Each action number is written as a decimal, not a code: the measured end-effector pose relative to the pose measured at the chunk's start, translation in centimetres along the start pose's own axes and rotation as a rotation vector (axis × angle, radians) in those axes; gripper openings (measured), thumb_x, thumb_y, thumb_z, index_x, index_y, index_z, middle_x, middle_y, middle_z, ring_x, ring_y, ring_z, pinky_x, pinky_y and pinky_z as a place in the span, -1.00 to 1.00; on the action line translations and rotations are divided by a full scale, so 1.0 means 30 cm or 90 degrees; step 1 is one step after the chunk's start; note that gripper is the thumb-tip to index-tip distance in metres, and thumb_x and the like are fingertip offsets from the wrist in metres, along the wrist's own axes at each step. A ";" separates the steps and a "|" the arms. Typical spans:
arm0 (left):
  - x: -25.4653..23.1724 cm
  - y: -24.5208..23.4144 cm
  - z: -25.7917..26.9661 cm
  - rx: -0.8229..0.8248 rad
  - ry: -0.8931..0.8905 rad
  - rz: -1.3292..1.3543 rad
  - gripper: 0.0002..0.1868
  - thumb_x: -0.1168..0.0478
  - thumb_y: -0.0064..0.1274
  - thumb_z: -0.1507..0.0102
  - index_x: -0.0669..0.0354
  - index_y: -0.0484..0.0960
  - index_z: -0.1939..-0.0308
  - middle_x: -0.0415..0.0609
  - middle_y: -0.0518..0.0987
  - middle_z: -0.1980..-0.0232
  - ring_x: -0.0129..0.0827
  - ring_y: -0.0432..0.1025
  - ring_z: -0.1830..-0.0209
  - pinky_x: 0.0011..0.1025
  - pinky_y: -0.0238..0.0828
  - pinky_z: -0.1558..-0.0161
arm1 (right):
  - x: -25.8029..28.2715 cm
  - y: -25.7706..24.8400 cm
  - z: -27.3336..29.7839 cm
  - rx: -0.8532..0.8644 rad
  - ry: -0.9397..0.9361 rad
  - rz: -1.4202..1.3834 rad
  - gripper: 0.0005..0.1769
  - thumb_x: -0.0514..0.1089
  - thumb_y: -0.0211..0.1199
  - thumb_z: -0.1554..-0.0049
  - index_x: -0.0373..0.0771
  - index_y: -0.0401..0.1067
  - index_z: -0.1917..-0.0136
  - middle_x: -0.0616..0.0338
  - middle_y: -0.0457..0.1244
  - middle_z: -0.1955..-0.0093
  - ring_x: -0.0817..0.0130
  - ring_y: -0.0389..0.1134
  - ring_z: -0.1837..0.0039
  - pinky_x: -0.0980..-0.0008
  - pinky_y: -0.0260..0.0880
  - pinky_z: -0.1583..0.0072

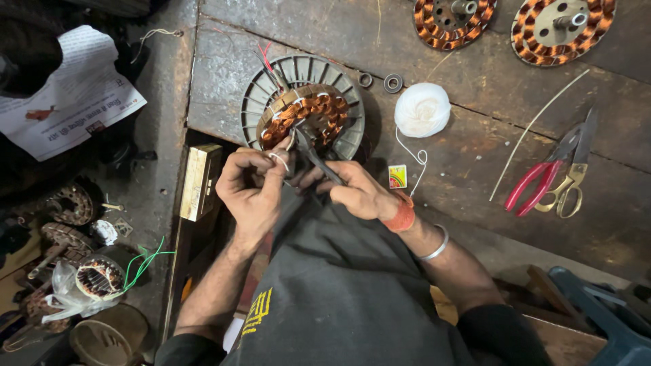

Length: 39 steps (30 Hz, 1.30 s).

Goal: The person is repairing an electrical motor stator by stripping and twisting wires, then securing the copper windings with white string. They use pliers and scissors to manipulate the components on a cluttered workbench.

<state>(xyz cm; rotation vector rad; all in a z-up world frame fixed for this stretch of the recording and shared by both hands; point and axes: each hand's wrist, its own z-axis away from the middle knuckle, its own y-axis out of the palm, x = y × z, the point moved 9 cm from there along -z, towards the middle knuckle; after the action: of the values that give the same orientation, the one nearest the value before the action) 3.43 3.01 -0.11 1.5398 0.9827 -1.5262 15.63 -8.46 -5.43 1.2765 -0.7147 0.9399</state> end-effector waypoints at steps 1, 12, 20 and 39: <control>-0.001 0.000 0.001 0.006 0.008 0.009 -0.75 0.57 0.19 -0.31 0.25 0.44 0.23 -0.16 0.46 0.20 -0.64 0.31 0.27 -0.64 0.28 0.21 | -0.005 -0.001 -0.002 -0.016 -0.002 0.022 -0.46 -0.32 -0.07 0.03 -0.44 0.44 -0.20 0.02 0.35 -0.18 0.32 0.36 -0.23 0.34 0.38 -0.26; -0.051 0.038 -0.013 0.059 0.073 -0.006 -0.74 0.53 0.07 -0.41 0.25 0.33 0.27 -0.16 0.34 0.18 -0.60 0.31 0.17 -0.56 0.40 -0.03 | -0.072 -0.031 -0.011 -0.153 -0.021 0.069 -0.75 -0.35 -0.09 -0.04 -0.38 0.42 0.14 0.20 0.26 0.32 0.52 0.25 0.29 0.47 0.30 0.21; -0.054 0.043 -0.022 0.052 0.059 0.037 -0.65 0.49 0.03 -0.44 0.20 0.20 0.32 -0.18 0.25 0.16 -0.58 0.34 0.15 -0.49 0.52 -0.06 | -0.057 0.004 -0.026 -0.098 -0.036 0.019 -0.83 -0.38 -0.11 -0.05 -0.35 0.32 0.17 0.18 0.27 0.27 0.48 0.28 0.22 0.42 0.37 0.13; -0.092 -0.041 -0.039 0.087 0.161 0.004 -0.67 0.50 0.05 -0.43 0.20 0.23 0.30 -0.12 0.33 0.22 -0.53 0.34 0.24 -0.56 0.42 0.12 | -0.041 0.016 0.099 -0.063 -0.060 0.036 -0.68 -0.43 -0.14 0.03 -0.39 0.39 0.07 0.12 0.32 0.01 0.41 0.39 0.03 0.39 0.48 0.00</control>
<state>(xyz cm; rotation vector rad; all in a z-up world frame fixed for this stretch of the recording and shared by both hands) 2.83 4.55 2.68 1.8646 1.0291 -1.4433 14.80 -11.58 -5.75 1.2251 -0.8647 0.8829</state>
